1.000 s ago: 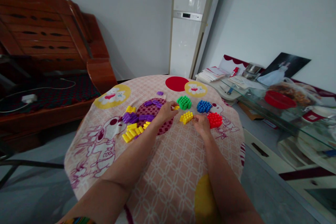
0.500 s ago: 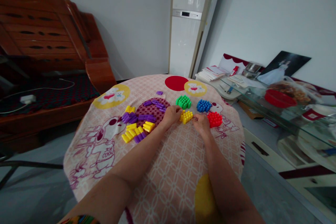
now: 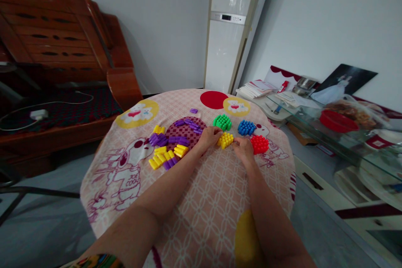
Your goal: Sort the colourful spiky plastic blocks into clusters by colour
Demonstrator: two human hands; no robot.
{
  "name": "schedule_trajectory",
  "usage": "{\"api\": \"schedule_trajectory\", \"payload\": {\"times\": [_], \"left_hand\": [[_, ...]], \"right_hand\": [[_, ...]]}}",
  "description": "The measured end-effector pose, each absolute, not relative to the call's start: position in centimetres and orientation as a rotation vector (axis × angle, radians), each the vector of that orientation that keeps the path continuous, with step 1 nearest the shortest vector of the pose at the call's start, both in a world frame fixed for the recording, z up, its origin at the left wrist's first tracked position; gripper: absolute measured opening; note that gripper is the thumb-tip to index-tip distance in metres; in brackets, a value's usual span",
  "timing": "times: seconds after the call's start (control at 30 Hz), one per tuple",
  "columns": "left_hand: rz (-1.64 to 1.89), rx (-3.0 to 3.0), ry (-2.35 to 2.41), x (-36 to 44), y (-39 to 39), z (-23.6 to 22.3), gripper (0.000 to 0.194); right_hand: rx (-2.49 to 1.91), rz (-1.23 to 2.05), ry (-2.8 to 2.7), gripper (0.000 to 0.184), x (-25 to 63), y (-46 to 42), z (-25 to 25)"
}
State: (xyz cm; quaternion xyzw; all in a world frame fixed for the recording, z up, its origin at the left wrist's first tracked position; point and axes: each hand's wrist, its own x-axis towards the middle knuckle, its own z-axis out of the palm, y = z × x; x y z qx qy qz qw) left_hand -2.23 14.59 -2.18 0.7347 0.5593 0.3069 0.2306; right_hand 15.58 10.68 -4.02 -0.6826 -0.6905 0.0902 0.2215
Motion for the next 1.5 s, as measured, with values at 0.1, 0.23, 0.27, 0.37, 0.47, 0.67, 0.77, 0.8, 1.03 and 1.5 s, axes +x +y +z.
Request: {"api": "schedule_trajectory", "payload": {"times": [0.1,0.23,0.27,0.37,0.47,0.67,0.77,0.8,1.03,1.5], "left_hand": [[0.888,2.048,1.588,-3.5,14.6,-1.0,0.029],[0.953,2.093,1.784,-8.0,14.7,1.5,0.034],[0.935,2.086,1.888,-9.6,14.7,2.0,0.035],[0.702,1.943,2.296,-14.8,14.5,2.8,0.038],[0.561,1.819,2.409,-19.1,14.3,2.1,0.033],[0.402,1.75,2.424,-22.2,14.3,0.1,0.012],[0.532,1.774,2.422,-21.3,14.6,0.6,0.008],[0.596,1.787,2.397,-20.7,14.7,1.1,0.008],[0.844,1.962,2.081,-10.7,14.5,1.5,0.015],[0.685,2.209,1.546,-6.7,12.8,-0.7,0.042]], "right_hand": [[-1.899,0.229,-1.891,0.028,15.6,10.7,-4.1],[-1.893,0.238,-1.888,0.027,15.8,10.7,-4.2],[-1.889,0.239,-1.889,0.027,15.8,10.7,-4.2],[-1.885,0.239,-1.891,0.026,15.8,10.8,-4.3],[-1.892,0.262,-1.891,0.027,15.9,10.8,-4.3],[-1.902,0.245,-1.909,0.027,15.9,10.8,-4.3],[-1.923,0.235,-1.892,0.027,15.8,10.8,-4.2],[-1.931,0.234,-1.885,0.027,15.8,10.8,-4.2],[-1.917,0.259,-1.874,0.029,15.8,10.8,-4.3],[-1.89,0.245,-1.889,0.03,15.7,10.5,-4.0]]}}
